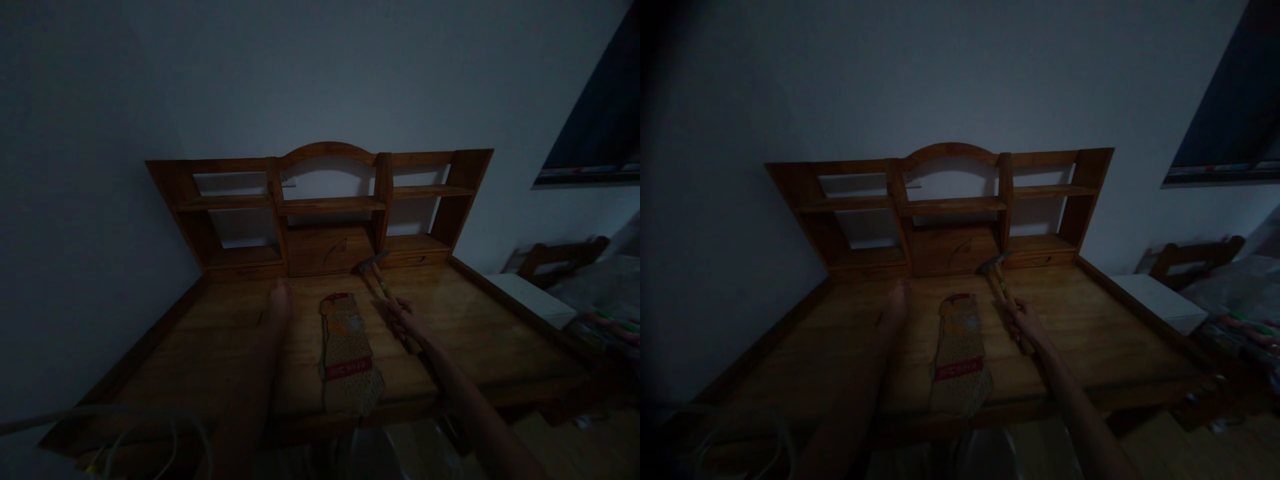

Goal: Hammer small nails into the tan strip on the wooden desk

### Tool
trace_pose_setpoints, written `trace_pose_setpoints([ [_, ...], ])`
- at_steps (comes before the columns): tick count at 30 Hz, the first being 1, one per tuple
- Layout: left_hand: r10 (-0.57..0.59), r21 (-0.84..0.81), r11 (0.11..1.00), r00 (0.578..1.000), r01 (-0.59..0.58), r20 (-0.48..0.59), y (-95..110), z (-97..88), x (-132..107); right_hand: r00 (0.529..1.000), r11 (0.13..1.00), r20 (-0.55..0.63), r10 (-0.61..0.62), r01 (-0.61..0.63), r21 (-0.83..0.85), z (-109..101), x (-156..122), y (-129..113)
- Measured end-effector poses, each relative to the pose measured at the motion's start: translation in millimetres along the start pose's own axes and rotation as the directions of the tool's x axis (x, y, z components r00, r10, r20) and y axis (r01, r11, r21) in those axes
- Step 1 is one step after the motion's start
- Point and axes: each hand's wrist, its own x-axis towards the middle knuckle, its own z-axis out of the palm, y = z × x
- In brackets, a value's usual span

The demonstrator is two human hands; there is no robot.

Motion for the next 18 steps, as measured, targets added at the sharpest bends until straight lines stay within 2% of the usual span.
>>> trace_pose_setpoints([
  [2,-0.022,-0.220,0.975,1.000,0.018,-0.014,12.7,4.0,2.3,1.000,1.000,-0.001,-0.005,0.005,0.018,-1.2,2.3,3.1],
  [4,-0.042,-0.504,0.863,0.999,0.048,0.022,27.8,8.3,0.9,1.000,0.999,-0.001,-0.014,0.014,0.031,-2.3,4.0,6.1],
  [6,-0.059,-0.658,0.744,0.993,0.112,0.103,41.5,12.0,-4.4,1.000,0.999,0.001,-0.029,0.029,0.042,-2.9,4.3,7.4],
  [9,-0.062,-0.719,0.662,0.971,0.212,0.229,54.8,17.0,-15.6,0.999,0.998,0.007,-0.034,0.033,0.052,-2.7,2.5,5.9],
  [12,-0.043,-0.749,0.604,0.950,0.272,0.311,60.1,24.6,-23.9,1.000,0.999,0.015,-0.018,0.017,0.036,-1.7,0.5,3.4],
  [15,0.009,-0.782,0.571,0.951,0.249,0.310,62.4,32.8,-27.5,0.999,1.000,0.025,-0.029,0.029,0.009,-0.5,-0.8,2.4],
  [18,0.056,-0.769,0.610,0.958,0.192,0.283,64.1,35.6,-29.7,0.999,1.000,0.026,-0.028,0.028,-0.011,0.4,-1.8,2.0],
])
